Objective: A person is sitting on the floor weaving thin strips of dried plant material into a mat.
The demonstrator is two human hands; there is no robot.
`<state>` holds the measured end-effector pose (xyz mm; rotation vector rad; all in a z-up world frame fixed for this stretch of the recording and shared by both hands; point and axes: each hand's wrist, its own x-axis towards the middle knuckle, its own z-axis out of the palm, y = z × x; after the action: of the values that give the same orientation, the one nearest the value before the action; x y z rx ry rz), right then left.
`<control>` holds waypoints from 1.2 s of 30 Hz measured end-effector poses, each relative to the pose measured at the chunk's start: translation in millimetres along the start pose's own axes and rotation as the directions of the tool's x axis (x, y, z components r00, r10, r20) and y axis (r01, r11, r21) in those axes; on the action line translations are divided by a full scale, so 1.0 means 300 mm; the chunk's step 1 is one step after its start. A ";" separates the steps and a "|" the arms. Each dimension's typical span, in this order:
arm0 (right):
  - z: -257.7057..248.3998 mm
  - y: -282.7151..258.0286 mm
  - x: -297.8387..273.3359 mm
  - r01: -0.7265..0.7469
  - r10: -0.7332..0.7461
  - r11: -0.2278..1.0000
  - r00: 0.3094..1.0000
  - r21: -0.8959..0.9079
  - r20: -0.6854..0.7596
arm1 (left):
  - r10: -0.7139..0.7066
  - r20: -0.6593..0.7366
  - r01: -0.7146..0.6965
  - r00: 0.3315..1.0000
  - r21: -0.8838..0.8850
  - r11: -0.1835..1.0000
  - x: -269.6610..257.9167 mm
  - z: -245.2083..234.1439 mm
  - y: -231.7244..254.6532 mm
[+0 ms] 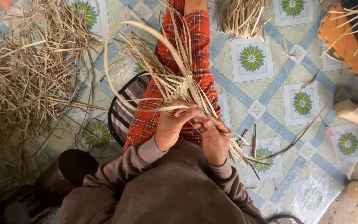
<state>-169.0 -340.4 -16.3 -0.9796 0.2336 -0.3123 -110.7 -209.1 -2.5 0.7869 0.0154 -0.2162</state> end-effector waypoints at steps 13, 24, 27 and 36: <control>-0.332 -0.189 0.088 0.140 -0.318 0.626 0.944 -0.767 -0.087 | 0.407 -0.109 -0.401 0.907 0.070 0.913 0.137 -0.175 0.270; -0.437 -0.237 0.236 0.066 -0.299 0.568 0.945 -0.820 -0.131 | -0.089 0.298 0.047 0.950 0.145 0.988 0.145 -0.230 0.275; -0.483 -0.195 0.306 0.174 -0.346 0.339 0.937 -0.925 0.050 | -0.016 0.351 -0.084 0.936 0.268 0.960 0.132 -0.227 0.249; -0.077 -0.216 0.369 0.561 -0.144 -0.180 0.798 -0.808 0.586 | 0.104 0.459 -0.380 0.882 0.565 0.733 0.085 -0.051 0.291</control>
<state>-83.7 -431.9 19.8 -2.7191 -0.2324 -0.5355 -67.5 -143.2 45.4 1.4149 -0.5881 -0.1179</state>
